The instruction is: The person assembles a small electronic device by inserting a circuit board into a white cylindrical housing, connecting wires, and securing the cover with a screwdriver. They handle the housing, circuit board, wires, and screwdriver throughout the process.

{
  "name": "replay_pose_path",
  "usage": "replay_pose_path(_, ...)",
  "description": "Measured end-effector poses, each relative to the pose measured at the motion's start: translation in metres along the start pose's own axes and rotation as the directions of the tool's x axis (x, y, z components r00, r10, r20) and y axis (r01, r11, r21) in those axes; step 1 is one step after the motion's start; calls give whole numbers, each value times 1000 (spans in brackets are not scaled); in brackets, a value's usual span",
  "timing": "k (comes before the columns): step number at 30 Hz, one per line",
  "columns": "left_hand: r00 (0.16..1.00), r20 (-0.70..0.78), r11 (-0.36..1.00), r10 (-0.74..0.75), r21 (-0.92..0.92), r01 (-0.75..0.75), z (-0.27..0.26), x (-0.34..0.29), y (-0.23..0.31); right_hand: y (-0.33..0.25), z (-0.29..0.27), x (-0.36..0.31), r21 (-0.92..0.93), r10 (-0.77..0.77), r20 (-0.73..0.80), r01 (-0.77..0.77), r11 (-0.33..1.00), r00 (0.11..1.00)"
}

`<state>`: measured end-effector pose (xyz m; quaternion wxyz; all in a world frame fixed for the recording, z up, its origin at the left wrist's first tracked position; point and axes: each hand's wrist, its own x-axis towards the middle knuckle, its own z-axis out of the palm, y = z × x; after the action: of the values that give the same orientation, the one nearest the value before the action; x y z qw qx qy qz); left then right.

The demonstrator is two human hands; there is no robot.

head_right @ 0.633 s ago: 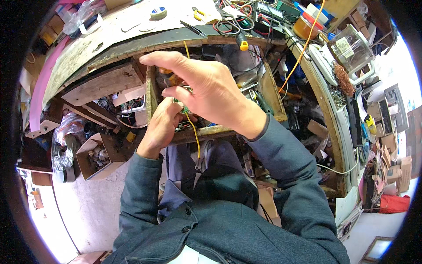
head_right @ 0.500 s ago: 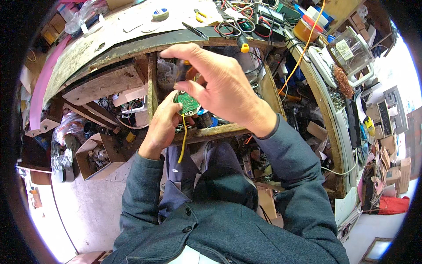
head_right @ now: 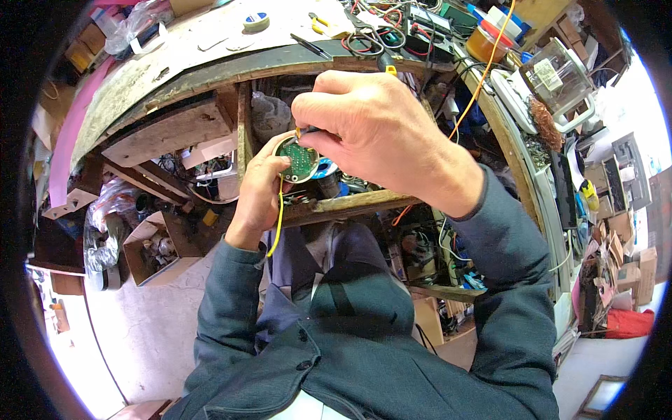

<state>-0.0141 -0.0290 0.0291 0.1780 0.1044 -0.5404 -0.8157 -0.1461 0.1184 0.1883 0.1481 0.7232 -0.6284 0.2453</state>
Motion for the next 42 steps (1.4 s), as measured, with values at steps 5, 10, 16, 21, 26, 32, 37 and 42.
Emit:
replay_pose_path(5, 999, 16, 999, 50, -13, -50, 9, -6, 9, -5, -20, 4, -167, -135, 218, 174, 971, 966)
replay_pose_path(10, 998, 14, 975, 66, 214, -67, 6, -8, 5, -11, -22, -1, -292, -225, 439, 374, 880, 870)
replay_pose_path(16, 986, 22, 920, 167, 356, -164, 6, -7, -5, -8, -20, -5, -364, -260, 549, 507, 781, 794)
replay_pose_path(21, 970, 28, 872, 241, 432, -229, 11, -10, -1, -4, -20, -9, -277, -189, 523, 375, 885, 831)
replay_pose_path(26, 950, 7, 844, 311, 458, -279, 10, -8, -8, 5, -14, -4, 119, 324, 572, -468, 876, 753)
replay_pose_path(32, 956, 40, 799, 289, 539, -264, 13, -6, -5, 3, -20, -4, 82, 361, 566, -487, 870, 741)
replay_pose_path(37, 975, 32, 865, 219, 456, -209, 8, -4, -10, 9, -13, -19, -307, -280, 474, 455, 836, 835)
replay_pose_path(42, 965, 44, 802, 258, 548, -239, 8, -6, -10, 5, -12, -21, -399, -329, 546, 585, 706, 770)
